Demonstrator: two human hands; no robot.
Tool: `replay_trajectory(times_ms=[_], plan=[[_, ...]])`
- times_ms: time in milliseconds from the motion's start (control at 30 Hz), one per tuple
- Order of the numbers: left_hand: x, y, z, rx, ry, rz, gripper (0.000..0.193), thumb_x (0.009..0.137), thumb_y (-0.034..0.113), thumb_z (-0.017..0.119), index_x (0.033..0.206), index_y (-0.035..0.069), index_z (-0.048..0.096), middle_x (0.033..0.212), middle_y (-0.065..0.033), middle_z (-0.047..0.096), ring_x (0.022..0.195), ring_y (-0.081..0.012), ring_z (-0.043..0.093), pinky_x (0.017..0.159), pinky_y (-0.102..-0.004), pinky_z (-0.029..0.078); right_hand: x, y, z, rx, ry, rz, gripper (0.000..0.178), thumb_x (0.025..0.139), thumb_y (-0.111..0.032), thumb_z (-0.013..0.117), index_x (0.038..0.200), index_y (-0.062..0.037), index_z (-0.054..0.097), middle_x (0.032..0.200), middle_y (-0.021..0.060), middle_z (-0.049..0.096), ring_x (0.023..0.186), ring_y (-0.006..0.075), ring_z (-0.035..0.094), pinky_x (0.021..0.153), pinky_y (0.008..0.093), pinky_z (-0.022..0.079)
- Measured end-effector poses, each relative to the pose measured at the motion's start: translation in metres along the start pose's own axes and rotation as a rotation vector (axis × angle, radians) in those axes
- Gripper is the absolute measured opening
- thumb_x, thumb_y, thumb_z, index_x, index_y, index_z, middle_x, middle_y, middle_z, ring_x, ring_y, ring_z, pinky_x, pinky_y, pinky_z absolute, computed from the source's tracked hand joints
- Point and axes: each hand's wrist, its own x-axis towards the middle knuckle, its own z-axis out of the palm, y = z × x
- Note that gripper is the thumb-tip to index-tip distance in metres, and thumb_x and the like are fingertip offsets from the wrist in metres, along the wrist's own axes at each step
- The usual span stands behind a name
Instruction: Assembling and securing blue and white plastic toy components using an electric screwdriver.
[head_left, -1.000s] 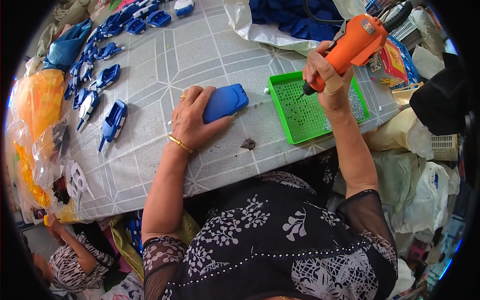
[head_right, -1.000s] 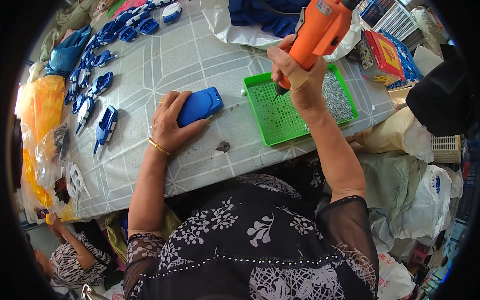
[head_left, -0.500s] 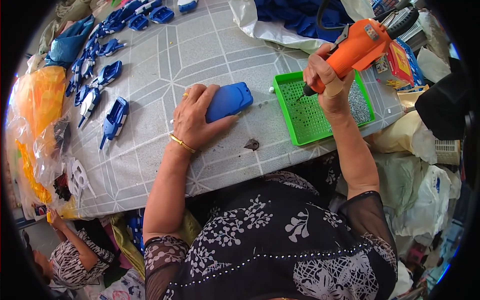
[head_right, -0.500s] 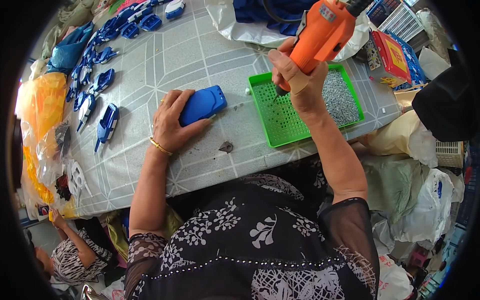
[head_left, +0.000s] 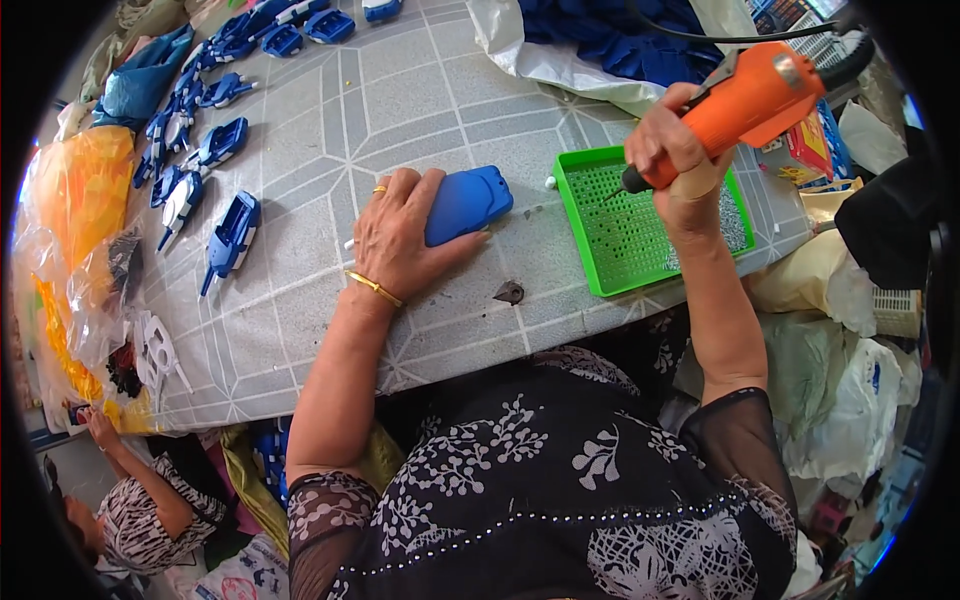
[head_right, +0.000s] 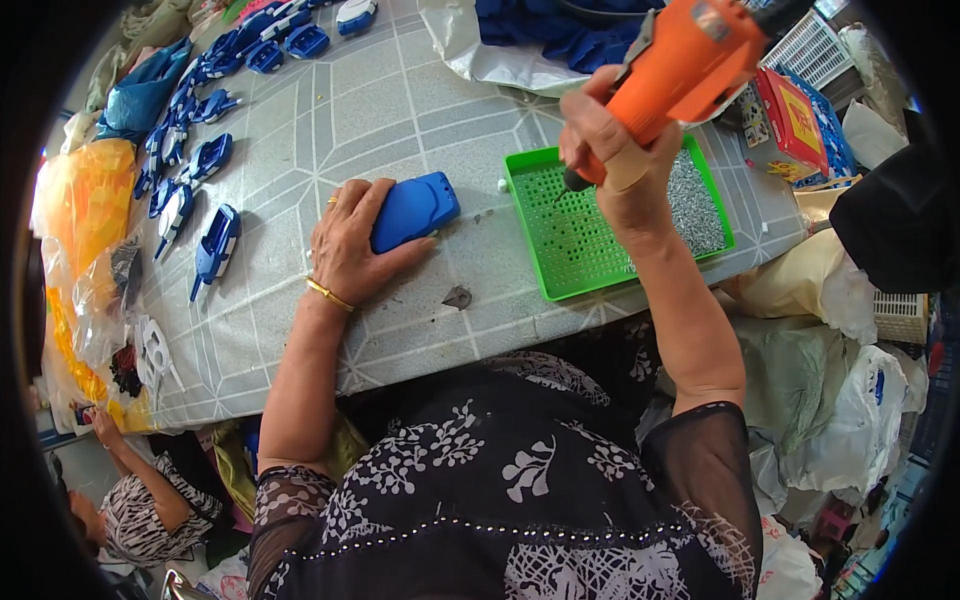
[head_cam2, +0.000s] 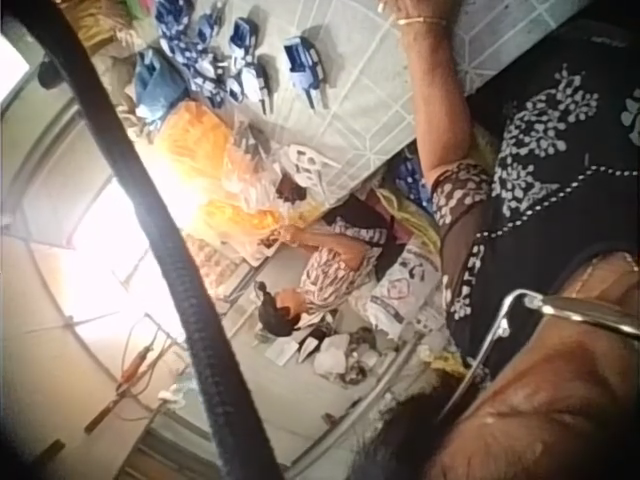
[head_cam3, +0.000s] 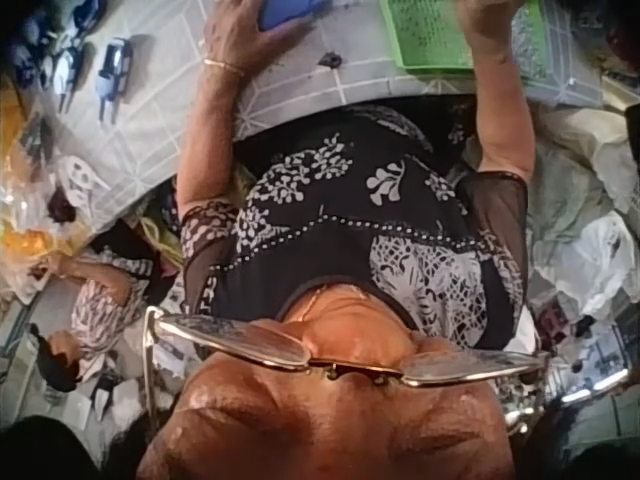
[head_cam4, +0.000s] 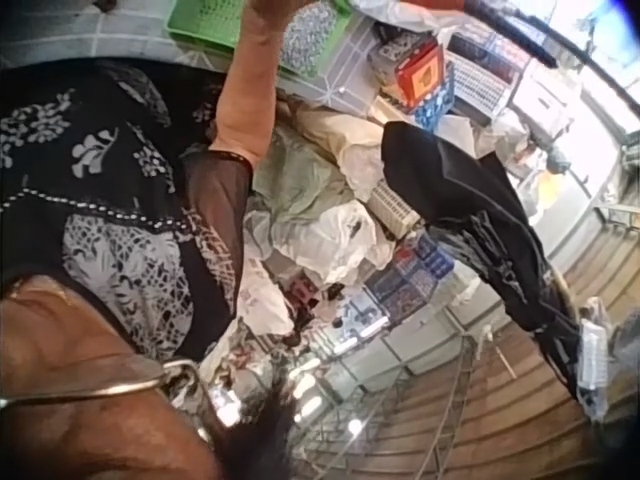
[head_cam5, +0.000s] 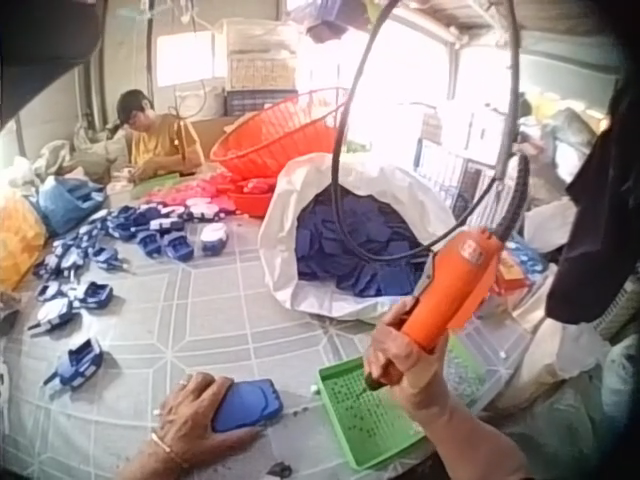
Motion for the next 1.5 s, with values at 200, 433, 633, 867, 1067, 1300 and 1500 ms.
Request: replay_trajectory(times_ms=[200,433,633,867,1067,1300,1500], plan=[[0.001,-0.001,0.000,-0.011,0.011,0.001,0.069,0.070,0.047,0.084,0.121,0.006,0.062,0.105,-0.0122,0.058,0.098,-0.0350,0.061,0.080,-0.0467,0.051,0.015,-0.018,0.038,0.195,-0.076,0.018,0.015,0.088,-0.013,0.070,0.090,-0.0039,0.058,0.063,0.0008,0.051,0.053,0.0127,0.051,0.058,0.0300,0.046],[0.003,0.001,-0.002,-0.021,-0.020,-0.017,0.066,0.069,0.045,0.083,0.119,0.007,0.063,0.102,-0.0133,0.058,0.097,-0.0346,0.062,0.080,-0.0461,0.052,0.022,0.005,0.078,0.194,-0.111,0.029,0.017,0.086,-0.013,0.073,0.089,-0.0030,0.060,0.063,0.0016,0.054,0.053,0.0128,0.055,0.057,0.0292,0.048],[0.000,0.000,-0.002,-0.022,0.009,-0.012,0.064,0.069,0.043,0.082,0.117,0.006,0.064,0.101,-0.0134,0.057,0.094,-0.0343,0.062,0.080,-0.0454,0.052,0.018,0.019,0.084,0.222,-0.134,0.049,0.016,0.087,-0.014,0.072,0.087,-0.0038,0.059,0.063,0.0017,0.054,0.054,0.0128,0.055,0.057,0.0293,0.048],[0.001,-0.004,0.001,-0.028,0.049,0.017,0.064,0.068,0.043,0.082,0.117,0.005,0.064,0.100,-0.0131,0.057,0.092,-0.0339,0.063,0.076,-0.0453,0.053,0.021,0.029,0.085,0.204,-0.133,0.053,0.017,0.088,-0.015,0.071,0.084,-0.0052,0.058,0.063,0.0013,0.053,0.056,0.0126,0.054,0.058,0.0295,0.047],[0.002,-0.002,-0.002,-0.029,0.018,-0.020,0.067,0.068,0.043,0.084,0.122,0.008,0.065,0.104,-0.0114,0.060,0.095,-0.0329,0.064,0.081,-0.0445,0.053,0.021,0.031,0.086,0.190,-0.143,0.051,0.018,0.088,-0.016,0.072,0.083,-0.0062,0.058,0.063,0.0011,0.053,0.056,0.0123,0.054,0.059,0.0294,0.047],[-0.001,-0.001,-0.001,-0.019,0.005,-0.026,0.067,0.067,0.043,0.084,0.122,0.009,0.065,0.103,-0.0108,0.059,0.094,-0.0324,0.065,0.079,-0.0441,0.053,0.014,0.033,0.086,0.057,-0.158,0.063,0.021,0.087,-0.019,0.069,0.092,-0.0087,0.051,0.070,-0.0002,0.048,0.058,0.0110,0.047,0.062,0.0312,0.044],[-0.001,-0.002,0.000,-0.017,-0.006,-0.031,0.067,0.067,0.043,0.083,0.122,0.010,0.064,0.104,-0.0106,0.059,0.095,-0.0326,0.064,0.079,-0.0443,0.053,0.019,0.041,0.085,0.098,-0.173,0.068,0.021,0.086,-0.015,0.072,0.078,-0.0063,0.055,0.058,0.0001,0.051,0.052,0.0113,0.053,0.056,0.0278,0.047]])
